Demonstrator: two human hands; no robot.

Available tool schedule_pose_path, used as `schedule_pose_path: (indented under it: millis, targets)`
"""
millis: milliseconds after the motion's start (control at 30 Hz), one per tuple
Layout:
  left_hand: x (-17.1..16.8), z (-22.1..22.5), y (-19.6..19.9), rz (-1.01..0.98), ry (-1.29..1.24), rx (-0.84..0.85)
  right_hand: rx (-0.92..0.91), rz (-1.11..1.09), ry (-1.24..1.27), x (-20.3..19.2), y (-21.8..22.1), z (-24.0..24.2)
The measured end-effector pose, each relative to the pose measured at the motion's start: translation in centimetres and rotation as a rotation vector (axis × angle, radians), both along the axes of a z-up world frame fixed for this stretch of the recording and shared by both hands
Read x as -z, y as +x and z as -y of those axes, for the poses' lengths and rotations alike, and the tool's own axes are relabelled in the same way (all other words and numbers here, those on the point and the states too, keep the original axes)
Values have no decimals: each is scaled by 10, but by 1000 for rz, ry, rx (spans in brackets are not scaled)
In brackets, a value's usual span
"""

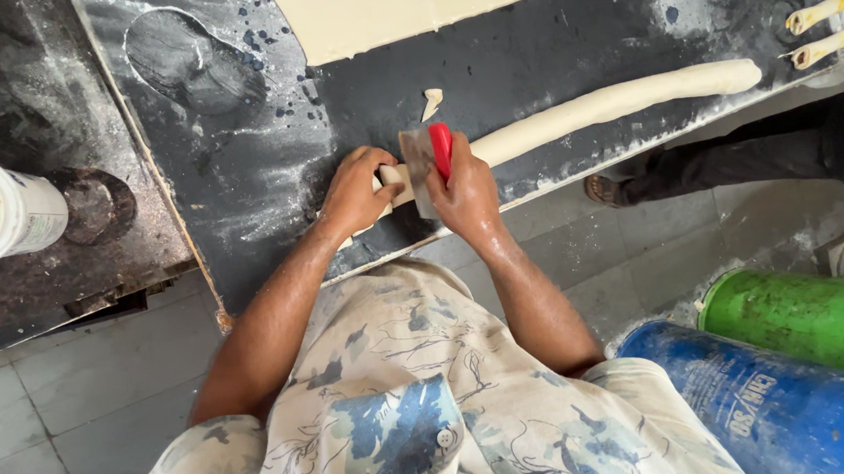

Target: The person rolls out and shapes dough on a floured surface, uses a scraper to cut the dough into portions, and then rolls and layers additional sheets of dough.

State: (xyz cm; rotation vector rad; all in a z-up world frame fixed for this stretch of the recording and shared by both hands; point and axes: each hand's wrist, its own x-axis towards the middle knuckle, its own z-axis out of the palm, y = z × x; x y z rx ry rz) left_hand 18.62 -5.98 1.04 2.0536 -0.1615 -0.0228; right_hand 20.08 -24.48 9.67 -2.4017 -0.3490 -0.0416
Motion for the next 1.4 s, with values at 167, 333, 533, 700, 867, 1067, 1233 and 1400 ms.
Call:
schedule_pose_path:
  millis: [167,333,533,700,867,1067,1233,1400]
  targets:
    - [1,1,-1,-90,-22,0,6,-44,-56,17,-2,7]
    - [0,3,3,-77,11,-17,63,-125,-209,33,16,-26]
    - [3,1,6,-221,100,-16,-48,-36,-61,22,42,-17]
    - [1,6,5,97,-16,-1,37,-8,34,1,21,28]
    - [-8,26,21,-1,-55,77,30,-15,-37,-7,15,24]
    - [-12,26,23,-72,-13,57,23,-9,-9,1,18,30]
    - [-13,29,24,-78,4,53,55,-118,-151,30,20,22]
    - [-4,27,24,-151,83,31,35,-141,-250,43,50,-6]
